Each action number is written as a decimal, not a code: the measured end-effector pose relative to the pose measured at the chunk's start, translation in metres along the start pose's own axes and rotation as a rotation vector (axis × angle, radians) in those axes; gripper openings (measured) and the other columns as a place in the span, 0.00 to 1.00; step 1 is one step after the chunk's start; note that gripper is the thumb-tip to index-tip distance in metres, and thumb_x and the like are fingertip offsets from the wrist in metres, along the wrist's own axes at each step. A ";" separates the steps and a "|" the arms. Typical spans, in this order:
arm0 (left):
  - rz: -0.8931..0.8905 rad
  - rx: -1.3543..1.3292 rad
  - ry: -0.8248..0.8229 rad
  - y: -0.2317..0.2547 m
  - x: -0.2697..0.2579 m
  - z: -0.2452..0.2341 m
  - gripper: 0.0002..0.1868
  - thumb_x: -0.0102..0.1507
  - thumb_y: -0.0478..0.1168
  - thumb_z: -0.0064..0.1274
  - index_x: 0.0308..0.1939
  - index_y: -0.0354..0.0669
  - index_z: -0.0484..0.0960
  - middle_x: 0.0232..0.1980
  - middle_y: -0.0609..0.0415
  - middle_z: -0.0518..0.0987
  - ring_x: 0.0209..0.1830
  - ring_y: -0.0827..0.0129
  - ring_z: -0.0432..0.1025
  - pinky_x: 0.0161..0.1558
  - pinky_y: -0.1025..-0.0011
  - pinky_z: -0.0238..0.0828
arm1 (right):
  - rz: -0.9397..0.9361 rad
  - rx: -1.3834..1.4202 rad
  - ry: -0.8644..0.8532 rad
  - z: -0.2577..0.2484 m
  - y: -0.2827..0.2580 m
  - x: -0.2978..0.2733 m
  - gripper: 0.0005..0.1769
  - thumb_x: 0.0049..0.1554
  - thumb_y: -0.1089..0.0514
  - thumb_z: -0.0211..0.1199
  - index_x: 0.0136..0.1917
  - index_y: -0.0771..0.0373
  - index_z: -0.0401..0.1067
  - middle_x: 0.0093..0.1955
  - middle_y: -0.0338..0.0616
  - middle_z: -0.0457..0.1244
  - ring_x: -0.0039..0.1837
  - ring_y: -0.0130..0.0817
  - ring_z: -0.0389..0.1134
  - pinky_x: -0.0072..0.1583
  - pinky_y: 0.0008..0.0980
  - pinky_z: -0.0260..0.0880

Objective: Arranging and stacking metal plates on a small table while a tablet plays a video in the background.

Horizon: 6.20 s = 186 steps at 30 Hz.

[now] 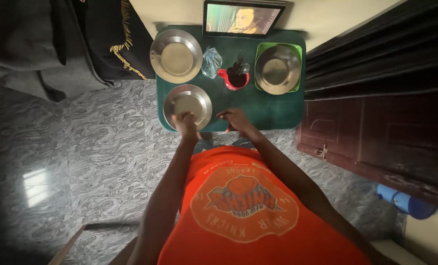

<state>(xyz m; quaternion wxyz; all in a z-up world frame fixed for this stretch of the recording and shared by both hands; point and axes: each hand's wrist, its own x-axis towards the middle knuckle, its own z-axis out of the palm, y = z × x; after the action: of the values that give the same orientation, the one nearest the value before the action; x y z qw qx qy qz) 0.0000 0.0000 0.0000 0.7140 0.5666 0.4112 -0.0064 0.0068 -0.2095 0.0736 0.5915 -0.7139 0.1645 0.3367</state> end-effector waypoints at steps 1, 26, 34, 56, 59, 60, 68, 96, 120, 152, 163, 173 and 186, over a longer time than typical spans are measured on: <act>-0.004 0.002 -0.006 -0.001 0.003 -0.007 0.15 0.52 0.31 0.53 0.44 0.36 0.80 0.45 0.52 0.74 0.42 0.64 0.74 0.41 0.65 0.77 | 0.003 0.002 0.007 0.005 0.002 0.002 0.16 0.61 0.59 0.58 0.59 0.65 0.78 0.46 0.49 0.72 0.28 0.32 0.67 0.35 0.31 0.68; 0.157 0.810 -0.096 0.024 0.007 -0.055 0.29 0.57 0.44 0.64 0.60 0.44 0.73 0.64 0.43 0.71 0.65 0.47 0.65 0.64 0.49 0.62 | 0.023 -0.145 0.034 0.070 0.039 0.058 0.33 0.55 0.60 0.65 0.73 0.64 0.65 0.70 0.54 0.61 0.66 0.46 0.67 0.50 0.42 0.76; 0.281 0.688 -0.083 -0.013 0.043 -0.076 0.26 0.56 0.40 0.64 0.57 0.39 0.75 0.54 0.41 0.77 0.54 0.49 0.73 0.55 0.55 0.71 | 0.122 0.007 0.027 0.069 0.038 0.058 0.30 0.56 0.60 0.61 0.72 0.59 0.65 0.61 0.45 0.66 0.60 0.38 0.68 0.45 0.41 0.77; 0.251 0.004 -0.445 0.112 -0.024 -0.070 0.31 0.62 0.55 0.63 0.59 0.34 0.79 0.52 0.49 0.83 0.48 0.69 0.75 0.50 0.68 0.72 | -0.146 0.291 0.109 0.026 0.011 0.040 0.27 0.45 0.65 0.61 0.60 0.70 0.72 0.36 0.47 0.66 0.31 0.31 0.67 0.34 0.29 0.66; 0.150 -0.007 -0.472 0.133 -0.042 -0.062 0.30 0.62 0.52 0.62 0.57 0.30 0.81 0.50 0.47 0.84 0.47 0.66 0.78 0.50 0.67 0.74 | -0.151 0.411 0.081 0.024 -0.024 0.013 0.25 0.46 0.63 0.66 0.58 0.71 0.73 0.42 0.45 0.68 0.39 0.32 0.69 0.41 0.32 0.68; 0.014 0.002 -0.476 0.139 -0.047 -0.058 0.29 0.61 0.51 0.62 0.55 0.28 0.82 0.48 0.45 0.86 0.45 0.64 0.80 0.49 0.66 0.76 | -0.157 0.490 0.036 0.023 -0.046 -0.002 0.24 0.47 0.61 0.70 0.57 0.71 0.74 0.47 0.45 0.70 0.47 0.32 0.73 0.49 0.33 0.74; 0.041 0.084 -0.534 0.134 -0.062 -0.041 0.28 0.61 0.49 0.62 0.55 0.27 0.83 0.45 0.45 0.85 0.41 0.65 0.79 0.44 0.67 0.76 | -0.048 0.285 0.160 0.008 -0.074 -0.042 0.27 0.50 0.46 0.73 0.54 0.69 0.75 0.48 0.47 0.67 0.49 0.35 0.65 0.49 0.40 0.63; 0.004 -0.119 -0.327 0.107 -0.184 0.082 0.28 0.67 0.58 0.47 0.58 0.39 0.79 0.48 0.55 0.81 0.47 0.71 0.74 0.47 0.67 0.74 | -0.068 0.463 0.130 -0.130 -0.009 -0.062 0.22 0.54 0.49 0.72 0.49 0.72 0.75 0.47 0.52 0.69 0.50 0.42 0.69 0.52 0.39 0.71; -0.118 -0.001 -0.452 -0.062 -0.175 0.236 0.25 0.67 0.42 0.49 0.65 0.39 0.62 0.47 0.43 0.79 0.40 0.60 0.80 0.40 0.62 0.83 | 0.039 0.649 0.071 -0.267 0.121 -0.060 0.17 0.61 0.56 0.57 0.61 0.67 0.68 0.47 0.50 0.70 0.43 0.42 0.72 0.48 0.47 0.78; -0.216 0.219 -0.409 -0.072 -0.149 0.230 0.28 0.63 0.37 0.51 0.68 0.34 0.69 0.46 0.44 0.83 0.36 0.61 0.79 0.35 0.68 0.75 | 0.059 0.989 0.052 -0.274 0.112 0.031 0.39 0.59 0.60 0.62 0.78 0.55 0.46 0.65 0.59 0.58 0.53 0.52 0.72 0.52 0.53 0.79; -0.224 0.295 -0.428 -0.057 -0.147 0.229 0.23 0.66 0.39 0.49 0.65 0.35 0.71 0.43 0.46 0.82 0.36 0.65 0.78 0.36 0.69 0.74 | -0.048 1.044 0.039 -0.277 0.100 0.024 0.48 0.57 0.61 0.63 0.81 0.48 0.38 0.71 0.54 0.54 0.60 0.49 0.69 0.56 0.53 0.79; -0.208 0.246 -0.455 -0.046 -0.138 0.203 0.22 0.65 0.38 0.49 0.63 0.36 0.74 0.41 0.48 0.82 0.35 0.65 0.78 0.35 0.70 0.75 | -0.031 0.837 0.088 -0.249 0.090 0.029 0.43 0.58 0.60 0.62 0.80 0.53 0.45 0.71 0.56 0.55 0.56 0.48 0.70 0.52 0.53 0.79; -0.186 0.122 -0.513 -0.033 -0.080 0.133 0.20 0.66 0.41 0.48 0.59 0.36 0.76 0.39 0.48 0.83 0.33 0.64 0.78 0.33 0.70 0.75 | 0.044 0.526 -0.017 -0.161 0.049 0.025 0.18 0.58 0.51 0.64 0.56 0.65 0.72 0.43 0.51 0.71 0.40 0.40 0.73 0.44 0.42 0.77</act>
<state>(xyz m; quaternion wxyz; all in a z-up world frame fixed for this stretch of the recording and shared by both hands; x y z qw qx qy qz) 0.0087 -0.1563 0.0234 0.7556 0.5483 0.2664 -0.2399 0.0399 -0.3714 0.0323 0.7507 -0.5290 0.2570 0.3010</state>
